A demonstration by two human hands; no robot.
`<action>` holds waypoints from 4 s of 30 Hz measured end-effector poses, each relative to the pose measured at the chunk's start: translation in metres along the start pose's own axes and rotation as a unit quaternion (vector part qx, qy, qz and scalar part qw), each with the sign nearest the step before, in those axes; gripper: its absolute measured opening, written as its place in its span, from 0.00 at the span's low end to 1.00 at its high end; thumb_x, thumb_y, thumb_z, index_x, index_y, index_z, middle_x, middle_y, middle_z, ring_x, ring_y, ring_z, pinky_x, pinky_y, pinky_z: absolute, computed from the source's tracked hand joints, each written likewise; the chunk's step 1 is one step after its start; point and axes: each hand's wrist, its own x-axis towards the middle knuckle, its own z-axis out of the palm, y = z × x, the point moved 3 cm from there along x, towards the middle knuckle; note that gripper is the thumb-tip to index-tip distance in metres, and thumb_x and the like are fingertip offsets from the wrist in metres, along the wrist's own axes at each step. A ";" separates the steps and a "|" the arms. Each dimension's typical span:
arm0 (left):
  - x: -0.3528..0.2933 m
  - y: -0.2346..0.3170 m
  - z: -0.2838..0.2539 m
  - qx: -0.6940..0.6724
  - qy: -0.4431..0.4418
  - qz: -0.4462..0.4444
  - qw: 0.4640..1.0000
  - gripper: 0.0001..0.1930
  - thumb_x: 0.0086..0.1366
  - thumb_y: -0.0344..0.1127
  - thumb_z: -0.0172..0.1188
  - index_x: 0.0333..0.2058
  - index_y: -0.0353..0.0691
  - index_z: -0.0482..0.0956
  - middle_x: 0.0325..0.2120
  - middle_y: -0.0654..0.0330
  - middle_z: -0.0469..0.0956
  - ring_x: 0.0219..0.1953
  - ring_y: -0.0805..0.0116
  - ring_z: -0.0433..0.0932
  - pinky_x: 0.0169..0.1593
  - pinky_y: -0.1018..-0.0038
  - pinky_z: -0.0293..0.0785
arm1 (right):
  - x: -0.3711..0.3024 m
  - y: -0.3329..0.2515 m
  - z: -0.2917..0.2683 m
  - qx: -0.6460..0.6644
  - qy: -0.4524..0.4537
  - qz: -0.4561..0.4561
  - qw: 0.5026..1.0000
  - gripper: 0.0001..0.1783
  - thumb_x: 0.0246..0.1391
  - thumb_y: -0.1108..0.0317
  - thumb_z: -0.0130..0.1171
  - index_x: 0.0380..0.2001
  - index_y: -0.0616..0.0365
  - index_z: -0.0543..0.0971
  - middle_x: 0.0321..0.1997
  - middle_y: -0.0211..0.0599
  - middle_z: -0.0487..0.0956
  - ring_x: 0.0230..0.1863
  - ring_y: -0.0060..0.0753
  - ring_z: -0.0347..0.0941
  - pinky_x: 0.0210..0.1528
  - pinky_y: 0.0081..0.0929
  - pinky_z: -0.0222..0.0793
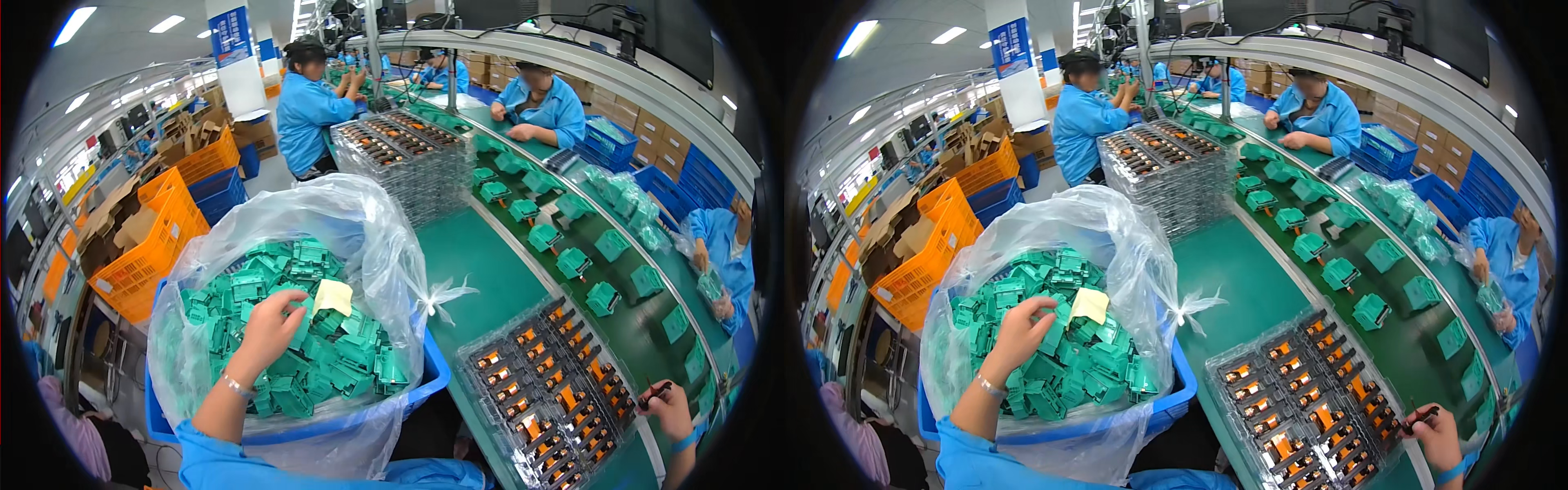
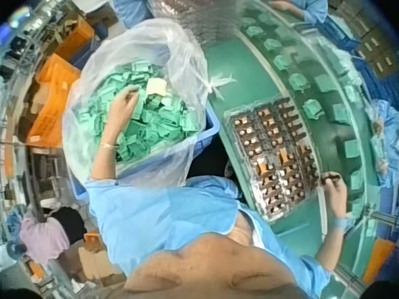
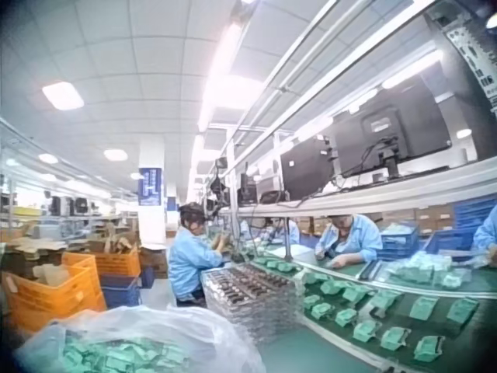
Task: The person assembles electronics components by hand, inserting electronic circuit boards into green plastic housings on an assembly line.
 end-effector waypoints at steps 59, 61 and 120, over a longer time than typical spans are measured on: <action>-0.059 0.234 0.269 -0.587 -0.439 -0.175 0.657 0.09 0.61 0.25 0.58 0.39 0.34 0.70 0.39 0.56 0.76 0.42 0.69 0.76 0.50 0.71 0.74 | 0.007 -0.004 0.080 0.134 0.135 -0.159 0.969 0.06 0.52 0.75 0.59 0.33 0.66 0.77 0.35 0.32 0.75 0.33 0.17 0.71 0.37 0.17 0.69; -0.064 0.228 0.272 -0.572 -0.435 -0.166 0.675 0.09 0.60 0.24 0.58 0.38 0.35 0.70 0.39 0.56 0.76 0.43 0.70 0.75 0.50 0.73 0.73 | 0.003 -0.010 0.085 0.112 0.151 -0.182 0.965 0.09 0.51 0.74 0.61 0.35 0.66 0.76 0.32 0.31 0.74 0.30 0.14 0.69 0.31 0.14 0.67; -0.050 0.036 0.062 0.043 -0.050 -0.007 0.998 0.15 0.54 0.31 0.62 0.41 0.36 0.74 0.38 0.53 0.76 0.39 0.59 0.76 0.40 0.69 0.75 | 0.247 0.097 0.012 0.155 0.194 0.105 0.963 0.08 0.51 0.69 0.58 0.32 0.57 0.71 0.26 0.29 0.70 0.25 0.27 0.69 0.24 0.31 0.74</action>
